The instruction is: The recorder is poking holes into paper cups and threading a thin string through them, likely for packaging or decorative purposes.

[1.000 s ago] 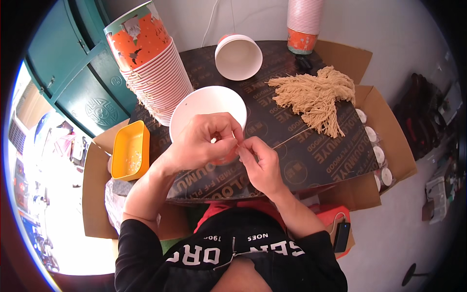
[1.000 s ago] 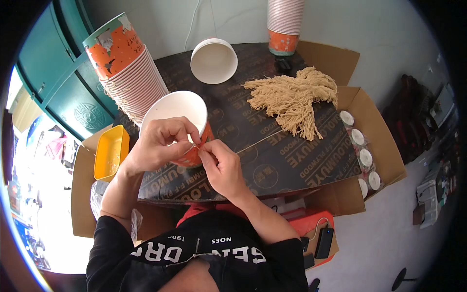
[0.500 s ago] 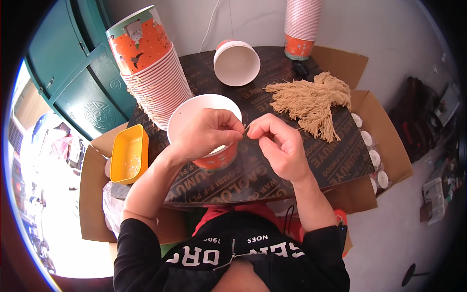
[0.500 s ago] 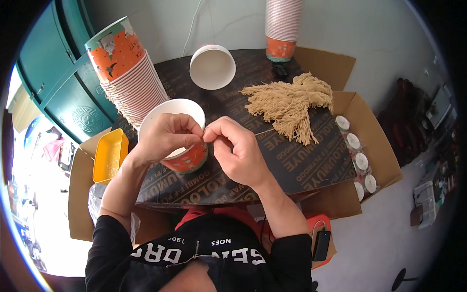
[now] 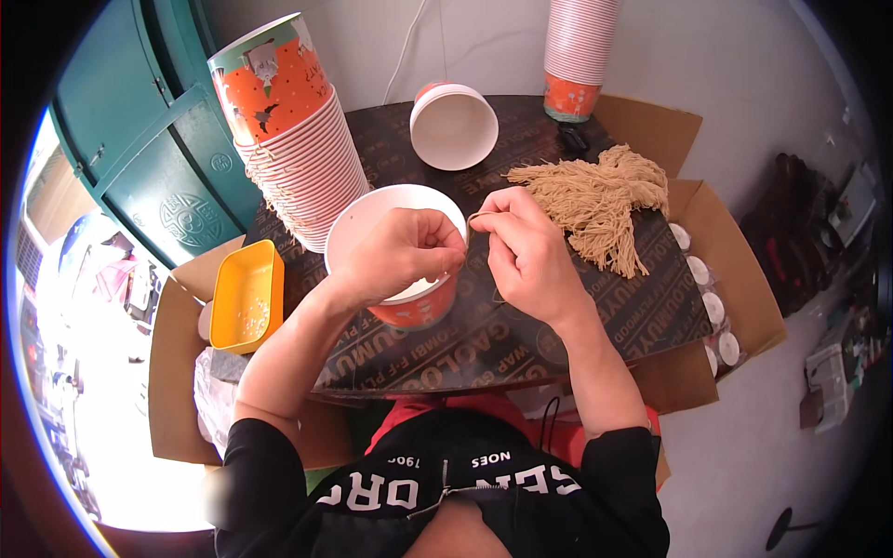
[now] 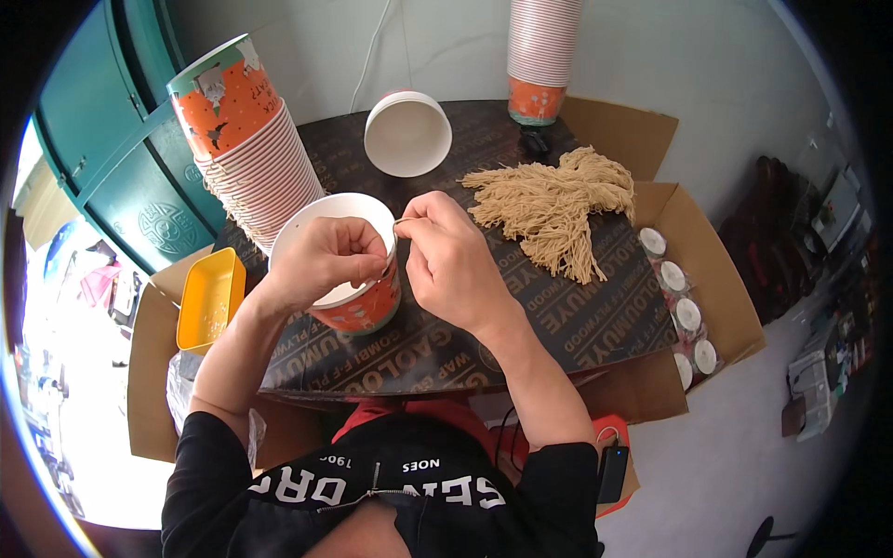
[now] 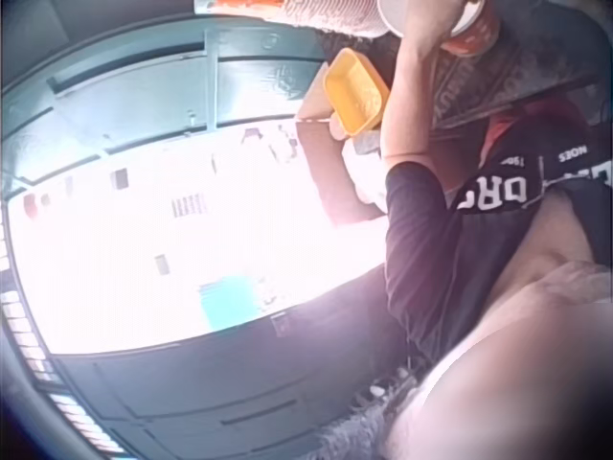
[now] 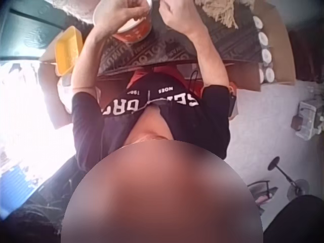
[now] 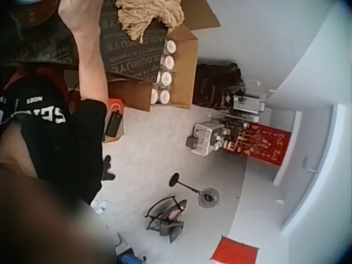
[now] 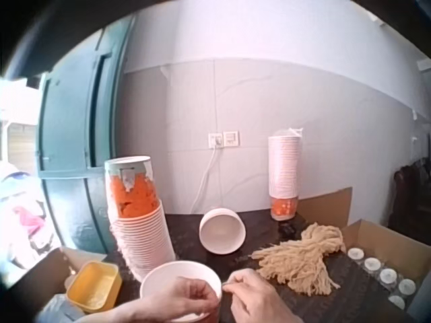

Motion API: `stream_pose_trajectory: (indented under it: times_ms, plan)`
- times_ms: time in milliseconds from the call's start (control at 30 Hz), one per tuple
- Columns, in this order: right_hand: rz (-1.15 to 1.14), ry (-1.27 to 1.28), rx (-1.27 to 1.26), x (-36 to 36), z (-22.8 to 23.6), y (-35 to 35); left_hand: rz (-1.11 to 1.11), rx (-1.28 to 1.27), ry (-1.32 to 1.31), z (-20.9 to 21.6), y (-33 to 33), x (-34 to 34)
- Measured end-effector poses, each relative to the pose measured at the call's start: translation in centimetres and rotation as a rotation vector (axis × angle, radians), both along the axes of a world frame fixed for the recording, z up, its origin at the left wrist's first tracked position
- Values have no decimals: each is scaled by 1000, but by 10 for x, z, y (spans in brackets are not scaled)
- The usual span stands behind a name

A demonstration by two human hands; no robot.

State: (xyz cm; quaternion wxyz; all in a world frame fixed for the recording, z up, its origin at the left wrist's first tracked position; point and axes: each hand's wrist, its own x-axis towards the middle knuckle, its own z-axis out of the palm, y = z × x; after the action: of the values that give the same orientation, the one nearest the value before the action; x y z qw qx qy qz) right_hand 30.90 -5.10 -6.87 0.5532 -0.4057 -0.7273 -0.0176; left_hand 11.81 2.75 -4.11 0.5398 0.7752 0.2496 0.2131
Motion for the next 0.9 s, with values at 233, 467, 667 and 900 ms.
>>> stream_pose_trajectory:
  times_ms: [233, 467, 667, 900]
  plan:
    - [127, 150, -68, 3, 15, -11, 29, -4, 12, 0, -1, 1]
    - [218, 297, -182, 6, 17, -11, 34, 6, 37, 0, -1, 4]
    - [343, 323, -211, -3, 23, -10, 50, 92, 125, 2, -3, 11]
    - [102, 132, -171, 13, 3, -3, -71, -63, -29, 2, 0, 10]
